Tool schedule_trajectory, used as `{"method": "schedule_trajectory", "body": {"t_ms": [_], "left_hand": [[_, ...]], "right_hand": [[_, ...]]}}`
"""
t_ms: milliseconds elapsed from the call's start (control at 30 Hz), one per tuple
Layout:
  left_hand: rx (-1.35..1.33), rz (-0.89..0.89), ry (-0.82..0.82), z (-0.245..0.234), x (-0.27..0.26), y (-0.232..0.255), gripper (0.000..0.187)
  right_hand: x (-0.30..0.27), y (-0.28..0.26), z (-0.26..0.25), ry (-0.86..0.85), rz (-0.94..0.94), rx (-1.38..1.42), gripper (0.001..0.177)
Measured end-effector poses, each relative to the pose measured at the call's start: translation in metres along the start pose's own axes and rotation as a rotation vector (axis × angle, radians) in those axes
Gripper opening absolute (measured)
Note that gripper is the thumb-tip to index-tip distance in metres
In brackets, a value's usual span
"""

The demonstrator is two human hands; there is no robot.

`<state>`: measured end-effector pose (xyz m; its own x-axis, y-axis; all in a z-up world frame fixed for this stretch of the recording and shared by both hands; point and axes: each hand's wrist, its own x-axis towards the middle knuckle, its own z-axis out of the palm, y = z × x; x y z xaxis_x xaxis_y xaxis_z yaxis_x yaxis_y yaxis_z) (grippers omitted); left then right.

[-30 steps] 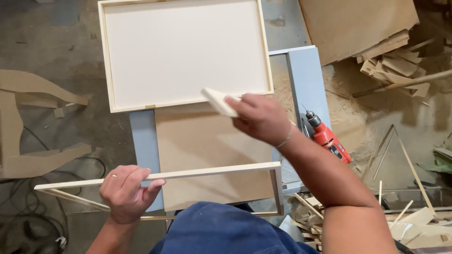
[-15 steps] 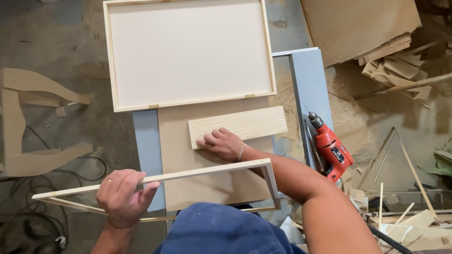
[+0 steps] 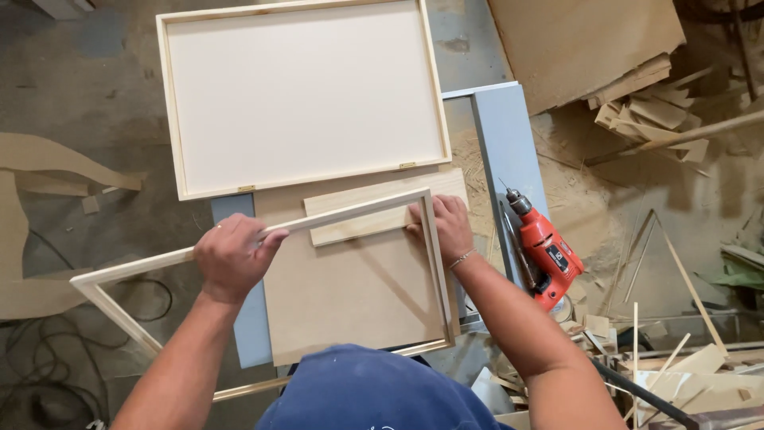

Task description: Aligning wooden frames and marking hinge positions for a box assembly

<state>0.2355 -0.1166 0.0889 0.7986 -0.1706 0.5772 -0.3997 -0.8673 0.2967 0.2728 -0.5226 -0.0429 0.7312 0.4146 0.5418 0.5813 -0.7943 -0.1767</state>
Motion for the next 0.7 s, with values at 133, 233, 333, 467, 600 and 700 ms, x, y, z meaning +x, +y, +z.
{"method": "schedule_trajectory", "body": {"t_ms": [133,233,333,467,600,700], "left_hand": [[0.061,0.038,-0.094,0.05,0.009,-0.007,0.048],[0.018,0.041,-0.148,0.083,0.009,-0.014,0.049],[0.01,0.0,-0.198,0.11,0.001,-0.028,0.048],[0.059,-0.05,-0.281,0.136,-0.006,-0.04,0.044],[0.081,-0.049,-0.31,0.153,-0.001,-0.023,0.042],[0.06,-0.041,-0.312,0.169,0.001,-0.012,0.041]], "right_hand": [[-0.005,0.003,0.026,0.02,0.003,-0.033,0.037],[-0.007,0.006,0.032,0.019,0.016,-0.023,0.034],[-0.007,0.013,0.026,0.043,0.101,0.135,0.032],[-0.015,0.031,0.007,0.279,0.509,0.413,0.014],[-0.024,0.014,-0.032,0.228,0.871,0.457,0.018],[-0.028,-0.002,-0.036,-0.038,0.867,0.258,0.055]]}}
